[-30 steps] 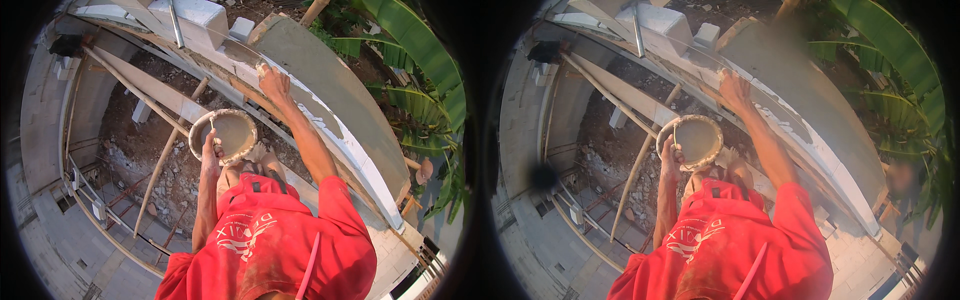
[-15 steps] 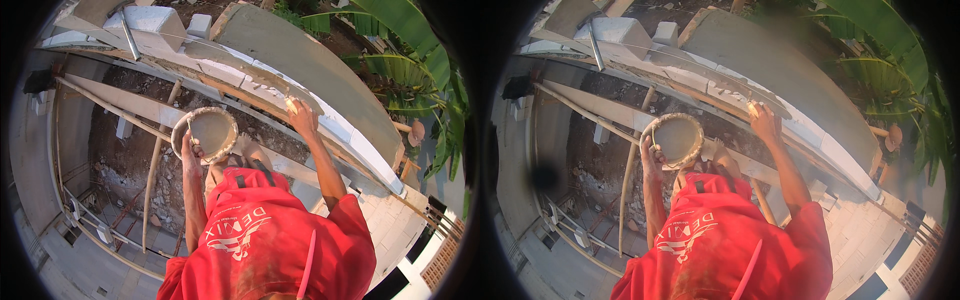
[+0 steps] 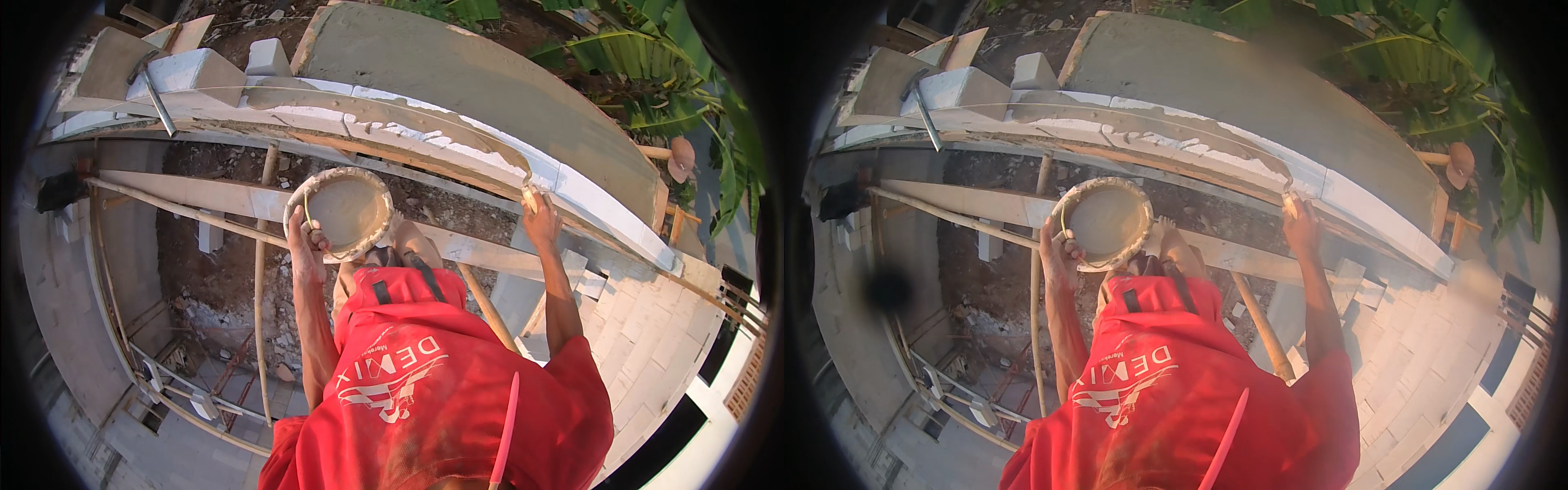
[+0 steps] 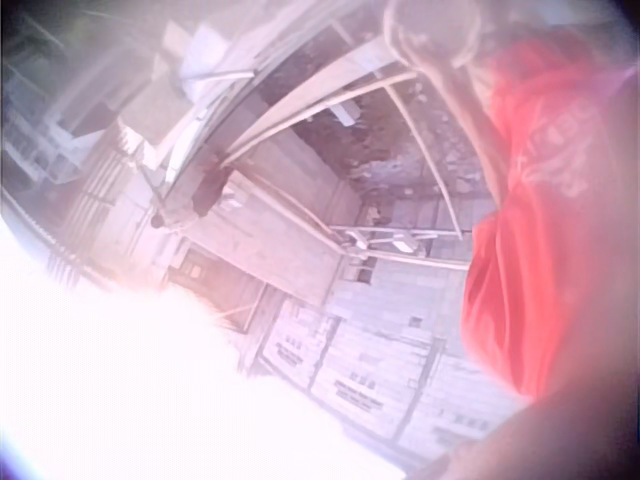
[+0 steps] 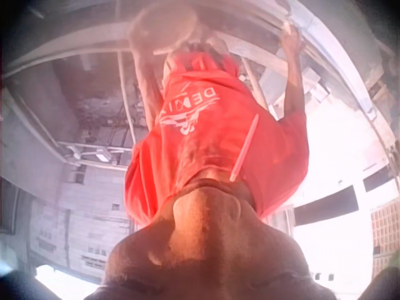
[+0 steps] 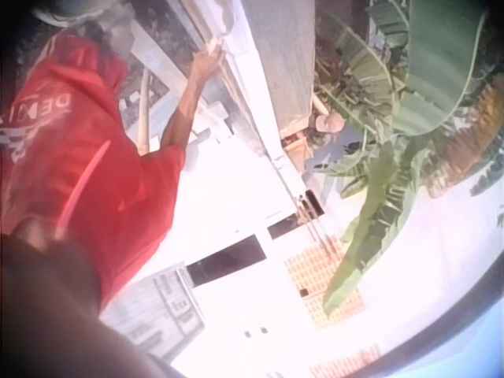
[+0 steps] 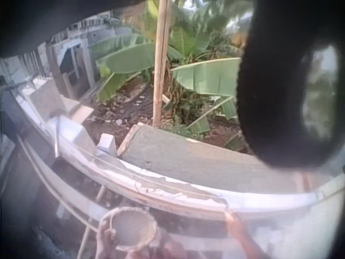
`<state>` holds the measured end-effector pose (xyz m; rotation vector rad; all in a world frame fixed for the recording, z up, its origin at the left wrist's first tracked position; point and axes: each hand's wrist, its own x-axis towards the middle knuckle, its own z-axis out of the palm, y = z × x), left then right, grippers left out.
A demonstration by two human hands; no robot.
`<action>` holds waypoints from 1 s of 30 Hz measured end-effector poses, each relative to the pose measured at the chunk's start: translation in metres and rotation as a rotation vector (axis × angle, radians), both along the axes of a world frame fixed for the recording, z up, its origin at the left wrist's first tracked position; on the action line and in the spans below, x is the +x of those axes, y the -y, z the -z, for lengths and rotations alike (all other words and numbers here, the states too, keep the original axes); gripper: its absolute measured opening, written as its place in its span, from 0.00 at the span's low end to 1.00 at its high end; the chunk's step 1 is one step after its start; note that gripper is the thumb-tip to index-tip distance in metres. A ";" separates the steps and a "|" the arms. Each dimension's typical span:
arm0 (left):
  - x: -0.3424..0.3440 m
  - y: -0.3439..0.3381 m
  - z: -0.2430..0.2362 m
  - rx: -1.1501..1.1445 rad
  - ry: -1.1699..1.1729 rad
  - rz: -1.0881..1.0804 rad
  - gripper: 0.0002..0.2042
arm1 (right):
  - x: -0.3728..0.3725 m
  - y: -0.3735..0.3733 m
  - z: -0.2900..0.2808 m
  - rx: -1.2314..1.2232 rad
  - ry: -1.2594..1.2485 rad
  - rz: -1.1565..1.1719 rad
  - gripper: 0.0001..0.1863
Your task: The person scoops mortar from a bucket with a trowel and spreads it onto a white brick. They place the brick onto a wall, tap it into position with a hammer, and smooth the mortar joints. The person repeats this process for additional bricks along the wall.
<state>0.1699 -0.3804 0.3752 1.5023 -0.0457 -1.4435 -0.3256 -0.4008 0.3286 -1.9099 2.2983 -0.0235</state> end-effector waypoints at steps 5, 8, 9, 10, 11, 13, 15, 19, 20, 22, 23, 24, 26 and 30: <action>-0.012 0.000 -0.002 0.034 -0.062 0.024 0.26 | -0.001 -0.004 -0.010 0.065 0.064 0.058 0.24; -0.023 0.000 -0.004 0.003 -0.122 0.009 0.33 | 0.031 -0.008 -0.034 0.096 0.199 -0.126 0.25; -0.028 0.001 -0.005 0.016 -0.091 0.016 0.28 | 0.048 -0.008 -0.041 0.144 0.170 -0.168 0.26; -0.032 0.002 -0.007 0.017 -0.098 0.036 0.26 | 0.068 -0.008 -0.045 0.128 0.213 -0.291 0.24; -0.035 0.005 -0.008 0.020 -0.104 0.057 0.25 | 0.093 -0.007 -0.043 0.160 0.215 -0.365 0.22; -0.045 0.008 -0.013 -0.011 -0.070 0.071 0.23 | 0.141 0.003 -0.030 0.329 0.207 -0.558 0.21; -0.053 0.010 -0.017 -0.025 -0.072 0.077 0.23 | 0.199 0.012 -0.003 0.344 0.230 -0.646 0.16; -0.058 0.011 -0.026 -0.083 -0.101 0.061 0.24 | 0.306 0.037 0.051 0.672 0.177 -0.733 0.14; -0.054 0.008 -0.028 -0.048 -0.109 0.057 0.24 | 0.313 0.036 0.057 0.691 0.219 -0.766 0.15; -0.042 0.010 -0.030 -0.041 -0.136 0.057 0.23 | 0.317 0.036 0.063 0.764 0.266 -0.804 0.18; -0.038 0.006 -0.031 -0.038 -0.149 0.037 0.23 | 0.309 0.036 0.063 0.783 0.300 -0.704 0.19; -0.034 0.001 -0.031 0.004 -0.163 0.005 0.23 | 0.293 0.038 0.062 0.818 0.348 -0.608 0.20; -0.027 -0.004 -0.031 -0.047 -0.160 -0.047 0.23 | 0.252 0.043 0.056 0.740 0.421 -0.671 0.26; -0.007 -0.005 -0.028 -0.029 -0.122 -0.083 0.25 | 0.223 0.044 0.057 0.835 0.699 -0.551 0.25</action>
